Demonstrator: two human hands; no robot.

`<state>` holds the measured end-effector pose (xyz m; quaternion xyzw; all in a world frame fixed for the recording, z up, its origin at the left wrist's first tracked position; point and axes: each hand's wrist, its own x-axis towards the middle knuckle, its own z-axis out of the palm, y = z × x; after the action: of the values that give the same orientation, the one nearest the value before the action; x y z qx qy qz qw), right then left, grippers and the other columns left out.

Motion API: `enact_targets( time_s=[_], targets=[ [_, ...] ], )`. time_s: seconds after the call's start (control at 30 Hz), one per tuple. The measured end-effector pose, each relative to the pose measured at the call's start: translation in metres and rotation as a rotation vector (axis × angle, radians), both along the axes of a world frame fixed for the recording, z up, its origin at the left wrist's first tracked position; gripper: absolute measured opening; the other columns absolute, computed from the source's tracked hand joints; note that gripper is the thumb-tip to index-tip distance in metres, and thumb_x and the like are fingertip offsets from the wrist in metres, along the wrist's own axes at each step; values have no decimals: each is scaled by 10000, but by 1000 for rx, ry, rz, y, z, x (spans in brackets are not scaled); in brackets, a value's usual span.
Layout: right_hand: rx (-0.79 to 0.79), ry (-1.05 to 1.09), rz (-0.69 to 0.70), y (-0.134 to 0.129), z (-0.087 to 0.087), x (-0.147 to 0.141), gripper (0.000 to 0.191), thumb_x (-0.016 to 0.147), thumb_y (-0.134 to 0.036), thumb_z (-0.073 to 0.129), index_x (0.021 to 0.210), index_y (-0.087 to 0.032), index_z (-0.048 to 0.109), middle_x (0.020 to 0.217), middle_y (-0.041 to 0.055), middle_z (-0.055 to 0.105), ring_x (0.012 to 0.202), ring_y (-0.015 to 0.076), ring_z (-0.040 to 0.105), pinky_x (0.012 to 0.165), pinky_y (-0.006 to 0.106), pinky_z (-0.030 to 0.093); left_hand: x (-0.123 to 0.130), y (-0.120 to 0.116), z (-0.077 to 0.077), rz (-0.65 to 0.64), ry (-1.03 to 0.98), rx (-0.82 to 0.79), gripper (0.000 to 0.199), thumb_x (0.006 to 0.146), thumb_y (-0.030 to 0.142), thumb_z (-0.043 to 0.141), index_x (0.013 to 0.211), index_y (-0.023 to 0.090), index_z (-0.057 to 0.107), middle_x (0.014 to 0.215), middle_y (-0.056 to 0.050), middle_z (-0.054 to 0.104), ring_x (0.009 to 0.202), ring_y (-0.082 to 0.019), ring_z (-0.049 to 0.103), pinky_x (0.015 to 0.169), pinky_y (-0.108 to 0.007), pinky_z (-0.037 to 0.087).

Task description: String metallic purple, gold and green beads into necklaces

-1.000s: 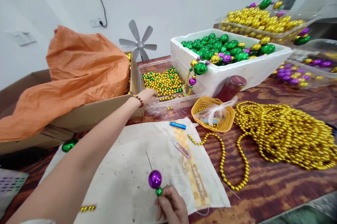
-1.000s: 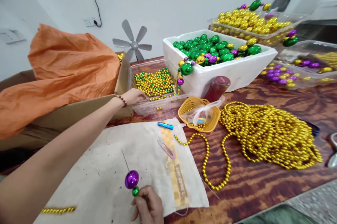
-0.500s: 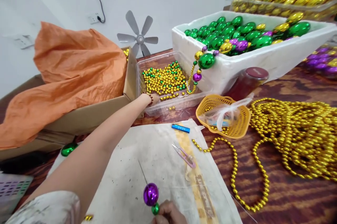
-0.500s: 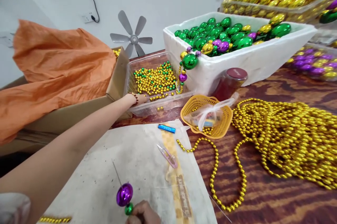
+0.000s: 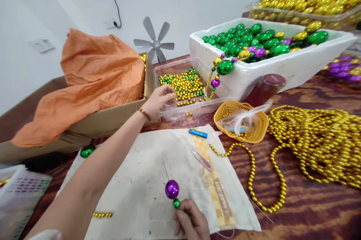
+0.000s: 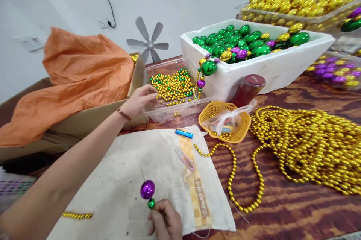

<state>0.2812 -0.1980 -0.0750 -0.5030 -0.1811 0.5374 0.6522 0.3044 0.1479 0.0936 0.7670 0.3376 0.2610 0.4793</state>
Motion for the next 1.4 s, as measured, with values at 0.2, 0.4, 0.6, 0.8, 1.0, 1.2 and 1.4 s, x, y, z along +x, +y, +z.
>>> enact_targets(
  time_s=[0.2,0.4,0.6,0.8,1.0,1.2,1.4],
  targets=[
    [90,-158,52,1,15,11,399,939,-535,607,769,-173,612,674,2,572,555,108,536,558,218,431,-110,-114,-32,133,-539,-755,281,784,256,814,1014,133,708,917,-58,721,779,-145,709,749,-263,584],
    [161,-317,175,8,27,5,311,980,-422,574,799,-171,610,693,0,572,546,99,543,540,205,433,-158,-160,-60,220,-751,-915,246,833,224,786,1056,139,726,939,-56,725,810,-148,713,796,-283,603],
    [116,-363,224,8,44,-5,307,967,-412,575,772,-175,581,671,-13,541,520,96,543,517,198,442,-178,-171,-66,225,-847,-917,171,858,207,756,1006,127,724,920,-56,728,843,-166,723,909,-376,603],
    [86,-392,253,6,47,-7,294,959,-406,570,773,-179,566,646,-25,530,489,90,533,495,193,423,-184,-173,-70,260,-871,-943,194,886,206,723,1055,111,722,905,-57,725,810,-166,722,889,-399,611],
    [69,-415,260,4,47,-9,299,959,-413,569,771,-181,568,611,-32,515,486,92,519,503,201,414,-184,-175,-71,262,-883,-939,215,883,224,730,1074,124,723,891,-37,712,774,-150,708,867,-401,615],
    [35,-381,253,3,42,-9,303,954,-423,577,774,-179,569,617,-32,526,482,89,516,503,202,414,-187,-171,-71,261,-836,-889,283,838,203,768,1108,135,718,896,-29,706,790,-152,703,896,-422,606],
    [44,-373,238,20,45,-17,287,938,-425,593,797,-175,597,665,-20,555,508,86,515,505,202,428,-180,-181,-78,308,-764,-881,183,801,234,802,920,119,723,869,-39,693,823,-171,702,898,-406,598]
  ],
)
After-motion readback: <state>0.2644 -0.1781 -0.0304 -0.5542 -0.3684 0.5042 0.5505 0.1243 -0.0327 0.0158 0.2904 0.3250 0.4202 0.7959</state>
